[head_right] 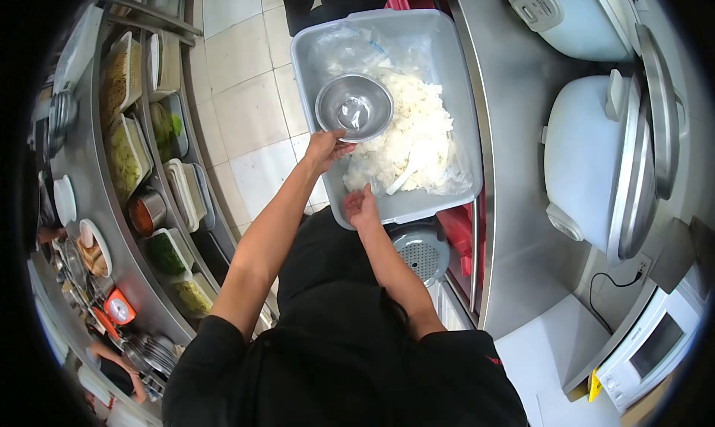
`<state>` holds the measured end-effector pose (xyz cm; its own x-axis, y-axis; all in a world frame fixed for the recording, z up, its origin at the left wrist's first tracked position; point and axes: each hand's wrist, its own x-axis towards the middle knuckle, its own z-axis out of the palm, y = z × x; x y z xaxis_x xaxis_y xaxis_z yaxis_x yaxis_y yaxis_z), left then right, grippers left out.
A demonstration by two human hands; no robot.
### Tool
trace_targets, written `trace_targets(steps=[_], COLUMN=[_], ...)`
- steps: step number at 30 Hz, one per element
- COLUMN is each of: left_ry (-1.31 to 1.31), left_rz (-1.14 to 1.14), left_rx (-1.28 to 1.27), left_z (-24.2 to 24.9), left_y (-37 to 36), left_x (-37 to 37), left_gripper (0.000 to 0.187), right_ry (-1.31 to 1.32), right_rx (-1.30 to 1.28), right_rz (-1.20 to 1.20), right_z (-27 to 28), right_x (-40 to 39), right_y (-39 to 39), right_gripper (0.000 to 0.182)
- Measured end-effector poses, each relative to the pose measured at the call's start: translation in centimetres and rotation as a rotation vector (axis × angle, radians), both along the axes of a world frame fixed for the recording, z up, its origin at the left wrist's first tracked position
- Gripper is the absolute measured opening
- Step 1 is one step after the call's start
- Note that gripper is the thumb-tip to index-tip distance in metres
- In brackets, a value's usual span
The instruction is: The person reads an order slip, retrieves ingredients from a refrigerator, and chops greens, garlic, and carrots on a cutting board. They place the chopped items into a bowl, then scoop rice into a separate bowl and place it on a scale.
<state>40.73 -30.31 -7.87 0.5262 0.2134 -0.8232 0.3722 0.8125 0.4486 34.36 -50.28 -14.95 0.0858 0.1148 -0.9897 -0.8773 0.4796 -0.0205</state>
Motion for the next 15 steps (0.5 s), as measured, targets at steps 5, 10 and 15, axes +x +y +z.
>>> trace_targets(steps=[5,10,15], left_ry=[0.028,-0.023,-0.055], left_rz=[-0.264,-0.763,-0.599], left_rx=[0.131,0.795,0.947], left_z=[-0.4,1.2,0.8], left_y=[-0.9,-7.1,-9.0], left_x=[-2.0,-7.7,-6.4], left_gripper=[0.032,0.043,0.026], right_ry=[-0.244,-0.395,-0.386], right_rx=[-0.083,0.052,0.168], right_rz=[-0.045,-0.069,-0.057], right_z=[4.0,9.2,11.3], right_x=[3.2,5.6,6.4], right_y=[-0.5,-1.2,0.0], right_gripper=[0.026,0.023,0.028])
